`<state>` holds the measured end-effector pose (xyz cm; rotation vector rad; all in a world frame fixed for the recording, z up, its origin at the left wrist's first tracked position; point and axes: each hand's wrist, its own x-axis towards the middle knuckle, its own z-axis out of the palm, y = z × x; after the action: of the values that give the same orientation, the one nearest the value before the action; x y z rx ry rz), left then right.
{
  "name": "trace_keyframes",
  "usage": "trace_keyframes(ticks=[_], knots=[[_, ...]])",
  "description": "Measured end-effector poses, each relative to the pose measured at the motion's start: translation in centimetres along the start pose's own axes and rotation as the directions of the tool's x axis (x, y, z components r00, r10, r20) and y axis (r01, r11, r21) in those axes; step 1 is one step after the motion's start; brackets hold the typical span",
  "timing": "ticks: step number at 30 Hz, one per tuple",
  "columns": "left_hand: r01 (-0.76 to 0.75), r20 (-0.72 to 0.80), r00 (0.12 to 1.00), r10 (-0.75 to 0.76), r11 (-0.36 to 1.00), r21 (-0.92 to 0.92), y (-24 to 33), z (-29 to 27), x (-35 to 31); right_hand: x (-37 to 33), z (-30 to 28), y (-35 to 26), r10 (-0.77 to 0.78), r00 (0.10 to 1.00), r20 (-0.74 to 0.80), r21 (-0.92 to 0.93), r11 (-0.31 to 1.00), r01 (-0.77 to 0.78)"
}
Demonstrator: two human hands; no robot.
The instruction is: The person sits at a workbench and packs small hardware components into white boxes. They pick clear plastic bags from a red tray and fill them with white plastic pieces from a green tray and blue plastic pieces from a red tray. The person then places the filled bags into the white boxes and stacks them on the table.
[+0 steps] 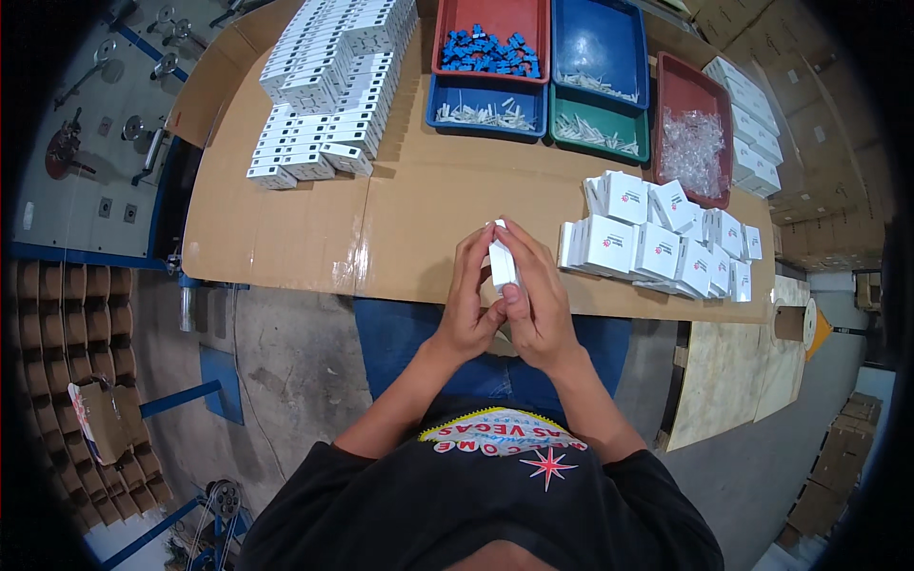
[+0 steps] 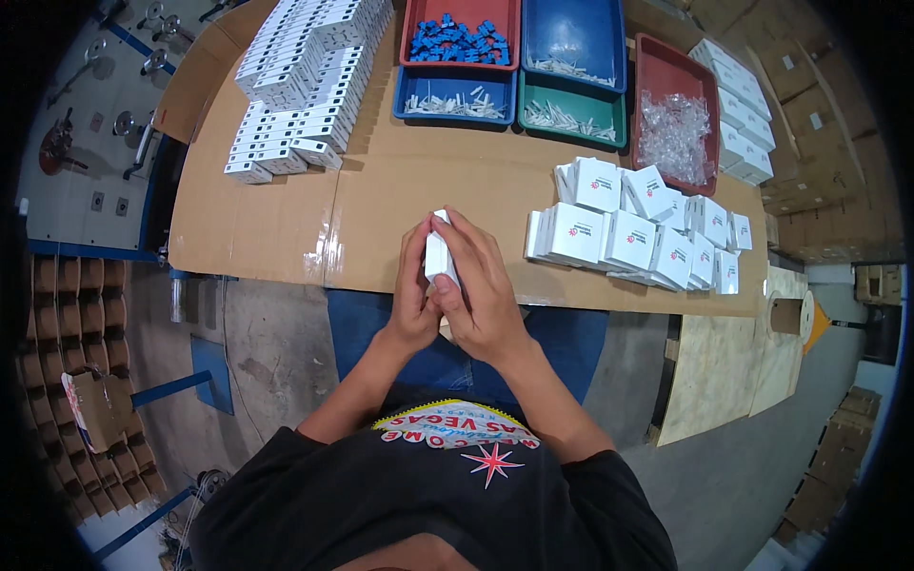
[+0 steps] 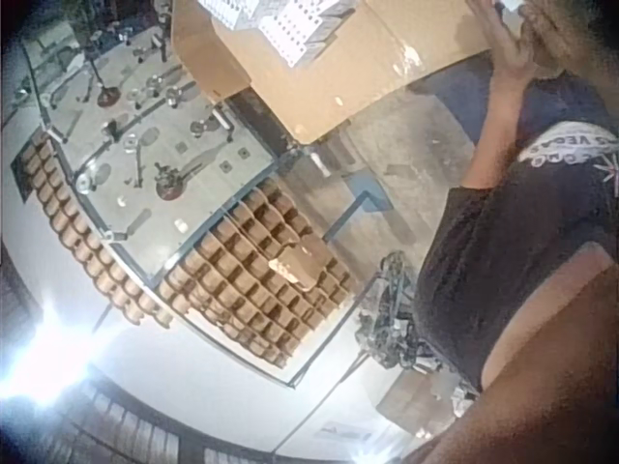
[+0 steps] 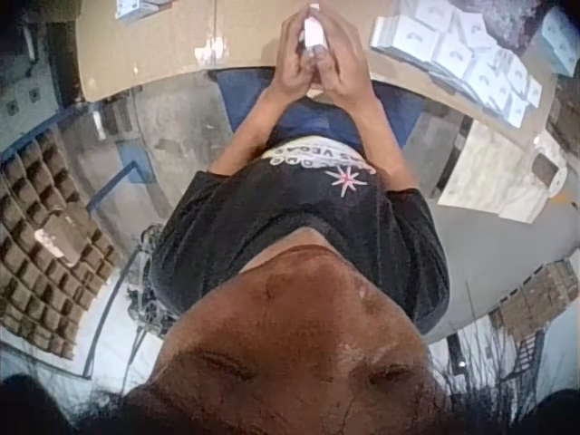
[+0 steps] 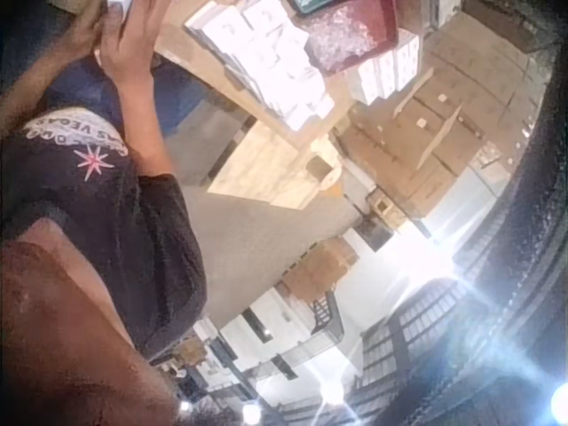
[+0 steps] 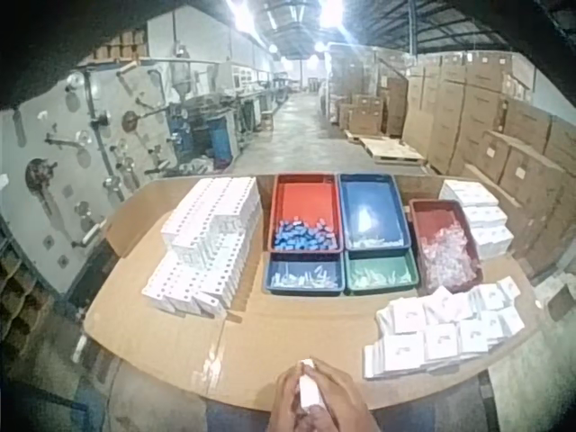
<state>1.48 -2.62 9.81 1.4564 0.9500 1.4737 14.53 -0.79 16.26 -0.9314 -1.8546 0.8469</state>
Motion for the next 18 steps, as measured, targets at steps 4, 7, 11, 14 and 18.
trace_keyframes(ticks=[4, 7, 11, 14, 18], knots=[[-0.004, 0.096, 0.995, -0.008, 0.992, 0.123, 0.6, -1.4, 0.4, 0.0, -1.0, 1.1, 0.021, 0.996, 0.087, 0.021, 1.000, -0.023], [-0.015, -0.007, 1.000, 0.016, 0.993, 0.116, 0.6, -0.5, 0.2, 0.0, -0.3, 1.4, -0.023, 0.997, 0.069, -0.060, 0.998, 0.028], [0.014, -0.111, 0.994, -0.015, 1.000, -0.005, 0.4, 1.4, -0.3, 0.4, 1.3, 1.1, -0.026, 1.000, -0.003, -0.075, 0.997, 0.026], [0.054, -0.131, 0.989, -0.067, 0.993, -0.103, -0.1, 1.8, -0.6, 0.5, 1.3, 1.0, -0.006, 1.000, -0.004, -0.096, 0.995, 0.005], [0.091, -0.140, 0.984, -0.113, 0.983, -0.159, -0.5, 1.6, -0.7, 0.2, 0.9, 1.6, 0.049, 0.998, 0.037, -0.045, 0.998, -0.047]])
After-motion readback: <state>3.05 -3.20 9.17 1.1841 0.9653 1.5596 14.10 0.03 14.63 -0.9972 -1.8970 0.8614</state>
